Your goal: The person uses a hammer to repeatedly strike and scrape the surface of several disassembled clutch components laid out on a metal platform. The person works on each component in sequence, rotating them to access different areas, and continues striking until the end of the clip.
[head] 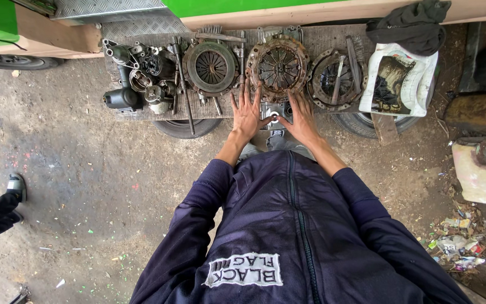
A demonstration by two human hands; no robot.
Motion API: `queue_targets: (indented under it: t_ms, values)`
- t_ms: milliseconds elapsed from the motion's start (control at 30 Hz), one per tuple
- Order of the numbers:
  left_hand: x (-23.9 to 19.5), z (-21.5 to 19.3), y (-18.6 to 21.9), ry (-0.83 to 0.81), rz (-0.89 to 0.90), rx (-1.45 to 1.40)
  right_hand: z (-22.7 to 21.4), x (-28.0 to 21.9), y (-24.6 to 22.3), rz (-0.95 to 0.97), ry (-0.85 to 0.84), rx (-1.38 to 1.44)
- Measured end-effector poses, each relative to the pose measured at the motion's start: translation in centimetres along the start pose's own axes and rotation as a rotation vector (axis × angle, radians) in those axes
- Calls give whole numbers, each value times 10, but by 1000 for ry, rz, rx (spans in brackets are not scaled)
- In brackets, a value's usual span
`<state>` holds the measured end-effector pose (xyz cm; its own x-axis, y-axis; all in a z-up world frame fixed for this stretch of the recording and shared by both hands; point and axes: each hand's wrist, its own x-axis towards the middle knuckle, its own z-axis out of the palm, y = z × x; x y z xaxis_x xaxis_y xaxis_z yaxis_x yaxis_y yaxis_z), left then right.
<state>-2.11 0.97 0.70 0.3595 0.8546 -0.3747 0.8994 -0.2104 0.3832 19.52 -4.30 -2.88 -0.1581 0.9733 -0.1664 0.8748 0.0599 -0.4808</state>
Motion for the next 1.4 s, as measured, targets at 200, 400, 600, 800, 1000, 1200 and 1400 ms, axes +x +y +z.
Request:
queue_targets:
  t_ms: [200, 400, 600, 800, 1000, 1200, 1400]
  values:
    - [-3, 0, -7, -76, 43, 12, 3, -2, -7, 62, -20, -29]
    - [-2, 2, -22, -140, 76, -77, 7, -1, -10, 58, -21, 37]
    - [-7, 22, -47, -155, 98, -193, 9, -4, -25, 182, -111, 96]
    - [-9, 83, -84, -56, 258, -422, 14, -33, -28, 204, -50, 112]
    - [-2, 113, -121, -36, -4, -482, 10, -45, -8, 368, -77, 180]
    - [2, 119, -138, -14, -166, -607, 13, -28, 16, 294, -62, 253]
    - [17, 123, -122, -33, -259, -671, -12, 8, 67, 376, -38, 278]
